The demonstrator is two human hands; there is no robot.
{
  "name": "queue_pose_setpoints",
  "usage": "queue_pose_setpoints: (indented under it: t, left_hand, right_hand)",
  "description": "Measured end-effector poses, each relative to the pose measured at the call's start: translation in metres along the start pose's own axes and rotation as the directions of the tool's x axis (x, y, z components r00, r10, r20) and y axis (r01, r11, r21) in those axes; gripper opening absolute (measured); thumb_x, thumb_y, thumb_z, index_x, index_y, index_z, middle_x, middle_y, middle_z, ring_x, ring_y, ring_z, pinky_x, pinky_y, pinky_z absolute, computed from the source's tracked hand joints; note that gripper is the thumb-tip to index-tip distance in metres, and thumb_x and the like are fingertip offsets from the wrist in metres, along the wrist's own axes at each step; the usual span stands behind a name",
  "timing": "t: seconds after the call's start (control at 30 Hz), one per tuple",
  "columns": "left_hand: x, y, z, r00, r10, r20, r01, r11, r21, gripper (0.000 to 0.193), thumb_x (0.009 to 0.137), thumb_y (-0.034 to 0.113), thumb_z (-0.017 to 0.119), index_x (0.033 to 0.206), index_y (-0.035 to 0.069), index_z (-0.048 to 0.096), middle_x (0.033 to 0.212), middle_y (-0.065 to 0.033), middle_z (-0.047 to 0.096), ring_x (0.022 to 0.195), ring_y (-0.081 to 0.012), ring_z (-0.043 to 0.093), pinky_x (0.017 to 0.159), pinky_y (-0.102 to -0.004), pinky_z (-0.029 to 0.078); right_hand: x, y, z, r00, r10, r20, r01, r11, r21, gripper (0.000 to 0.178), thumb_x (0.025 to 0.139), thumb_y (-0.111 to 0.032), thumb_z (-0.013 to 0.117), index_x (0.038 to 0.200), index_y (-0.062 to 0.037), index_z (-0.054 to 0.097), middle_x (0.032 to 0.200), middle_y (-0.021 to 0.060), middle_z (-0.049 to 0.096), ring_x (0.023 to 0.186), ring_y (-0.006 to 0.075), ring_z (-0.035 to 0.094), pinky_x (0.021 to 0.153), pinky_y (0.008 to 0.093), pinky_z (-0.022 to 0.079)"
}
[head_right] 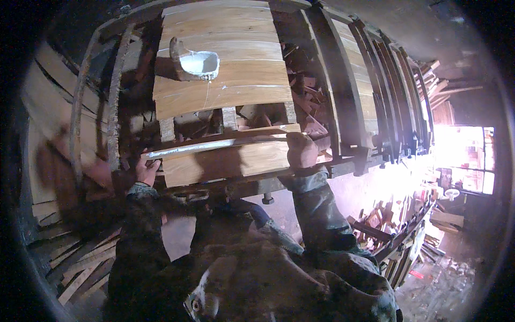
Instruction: The person repeatedly scoops white glue from a small container and spreads it along the edges of wooden planks on a workbench. The person then places additional planks on top of the glued ones, pressing them into place. The process is repeated multiple times throughout the clip.
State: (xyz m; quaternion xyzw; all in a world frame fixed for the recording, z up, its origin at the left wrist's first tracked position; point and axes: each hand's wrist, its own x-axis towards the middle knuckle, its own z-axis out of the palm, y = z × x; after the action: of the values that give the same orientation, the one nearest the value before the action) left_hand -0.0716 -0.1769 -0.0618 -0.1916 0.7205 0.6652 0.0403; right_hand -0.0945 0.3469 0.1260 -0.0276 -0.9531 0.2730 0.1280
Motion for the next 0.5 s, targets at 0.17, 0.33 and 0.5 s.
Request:
queue_pose_setpoints:
  t: [0.17, 0.33, 0.5]
  left_hand:
    - [0.008, -0.006, -0.006, 0.999, 0.031, 0.028, -0.036, 0.981, 0.193, 0.064, 0.085, 0.001, 0.075, 0.144, 0.003, 0.049, 0.122, -0.0082, 0.066, 0.109, -0.0158, 0.064, 0.093, -0.0296, 0.054]
    - [0.003, -0.012, 0.004, 0.995, 0.055, 0.079, -0.073, 0.965, 0.251, 0.049, 0.085, 0.005, 0.076, 0.131, 0.001, 0.06, 0.119, -0.0082, 0.068, 0.107, -0.0166, 0.064, 0.092, -0.0345, 0.053]
    - [-0.014, -0.003, 0.037, 0.992, 0.121, 0.025, -0.123, 0.978, 0.169, 0.043, 0.082, 0.009, 0.08, 0.122, 0.001, 0.064, 0.114, -0.0089, 0.07, 0.103, -0.021, 0.066, 0.093, -0.0361, 0.051]
  right_hand:
    - [-0.004, 0.026, -0.025, 0.961, 0.273, -0.037, -0.273, 0.962, 0.027, 0.02, 0.088, -0.02, 0.072, 0.102, -0.0078, 0.078, 0.097, 0.0163, 0.075, 0.092, 0.0317, 0.074, 0.082, 0.0385, 0.056]
    - [-0.002, 0.043, -0.045, 0.938, 0.314, -0.148, -0.317, 0.948, 0.001, 0.021, 0.09, -0.022, 0.07, 0.102, -0.0071, 0.078, 0.096, 0.0174, 0.074, 0.092, 0.0354, 0.071, 0.083, 0.042, 0.055]
    - [0.0, 0.065, -0.056, 0.918, 0.32, -0.234, -0.365, 0.913, -0.185, 0.019, 0.091, -0.023, 0.069, 0.102, -0.0115, 0.079, 0.096, 0.0173, 0.072, 0.093, 0.0363, 0.07, 0.083, 0.0431, 0.055]
